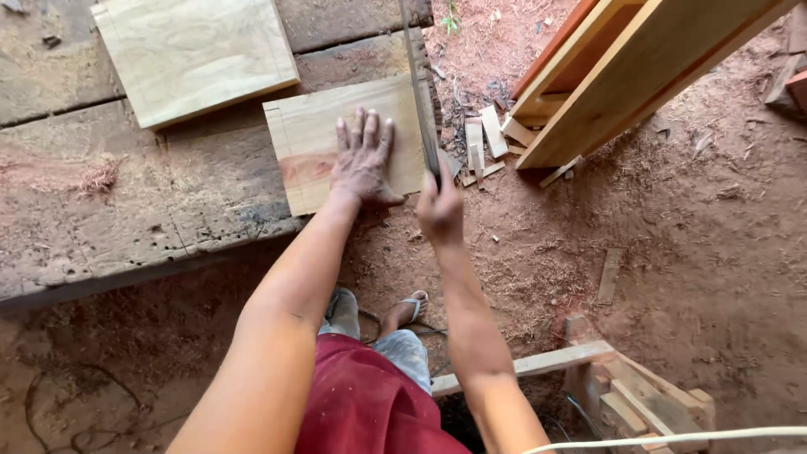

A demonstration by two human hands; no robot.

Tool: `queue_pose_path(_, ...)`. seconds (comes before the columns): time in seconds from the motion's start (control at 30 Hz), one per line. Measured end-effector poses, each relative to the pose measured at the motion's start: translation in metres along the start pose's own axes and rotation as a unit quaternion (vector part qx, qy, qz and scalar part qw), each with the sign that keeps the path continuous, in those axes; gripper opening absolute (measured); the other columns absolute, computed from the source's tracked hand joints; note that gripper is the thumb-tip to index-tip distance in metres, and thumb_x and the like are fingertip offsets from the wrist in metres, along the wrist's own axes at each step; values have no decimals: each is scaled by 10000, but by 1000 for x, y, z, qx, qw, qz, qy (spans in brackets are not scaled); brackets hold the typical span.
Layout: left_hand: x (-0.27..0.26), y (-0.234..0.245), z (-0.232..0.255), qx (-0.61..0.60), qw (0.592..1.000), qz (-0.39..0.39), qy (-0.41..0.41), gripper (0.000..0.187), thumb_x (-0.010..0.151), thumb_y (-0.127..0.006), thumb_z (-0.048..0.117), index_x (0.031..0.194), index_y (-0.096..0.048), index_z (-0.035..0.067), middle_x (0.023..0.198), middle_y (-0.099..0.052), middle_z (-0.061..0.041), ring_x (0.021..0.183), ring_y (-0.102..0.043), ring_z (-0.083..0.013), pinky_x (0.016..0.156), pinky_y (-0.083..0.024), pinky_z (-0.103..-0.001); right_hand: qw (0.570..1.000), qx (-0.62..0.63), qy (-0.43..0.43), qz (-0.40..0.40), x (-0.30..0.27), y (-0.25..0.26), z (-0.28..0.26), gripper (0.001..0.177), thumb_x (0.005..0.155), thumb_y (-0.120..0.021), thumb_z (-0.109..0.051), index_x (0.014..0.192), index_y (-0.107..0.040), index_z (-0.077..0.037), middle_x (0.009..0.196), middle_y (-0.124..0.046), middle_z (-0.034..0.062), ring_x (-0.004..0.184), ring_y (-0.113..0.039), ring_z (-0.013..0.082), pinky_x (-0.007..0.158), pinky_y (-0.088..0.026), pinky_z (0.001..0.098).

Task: The person uses a hand saw to cut a small wooden plank on a workbench, then uses a drawknife to shave and shape the plank's edge. The person briefly sharpens the drawknife on a grinding wheel before resuming shaping.

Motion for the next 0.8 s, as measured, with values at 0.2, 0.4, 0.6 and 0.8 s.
queue_pose_path(0.2,-42,95,29,-15,1000,9,-7,1556,406,-828,774,1659,-185,114,1704,-127,-230,1577,-29,-450,1277,35,-634,993,60,97,33,14,13,-29,456,1023,-527,-350,1436,-595,-168,1262,-688,225,1204,-644,374,1041,-517,498)
queue_pose_path(0.4,-41,76,25,-29,999,21,-7,1541,408,-837,773,1651,-219,103,1694,-167,-240,1575,-60,-457,1277,17,-640,998,4,59,-19,-165,75,66,504,1011,-452,-177,1478,-510,1,963,-661,150,783,-539,236,636,-454,370)
queue_pose_path(0.6,-46,105,31,-23,999,20,-16,1529,420,-859,772,1648,-224,119,1696,-168,-236,1576,-64,-456,1269,-4,-664,992,53,98,52,-49,30,53,447,1006,-546,-214,1412,-636,-49,1109,-712,296,1041,-696,414,868,-559,495)
queue_pose_path(0.8,-69,118,44,-43,998,39,-34,1297,593,-858,570,1641,-260,93,1678,-218,-255,1566,-110,-468,1258,-37,-663,980,40,182,74,37,5,-1,431,1032,-510,-263,1403,-613,-70,1131,-702,301,1068,-680,451,897,-563,538)
Point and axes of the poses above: each hand's wrist, its own x-axis towards the middle knuckle, its own y-axis out of the back of the hand, z = x × y, the point moved 7 cm from there along x, towards the middle knuckle
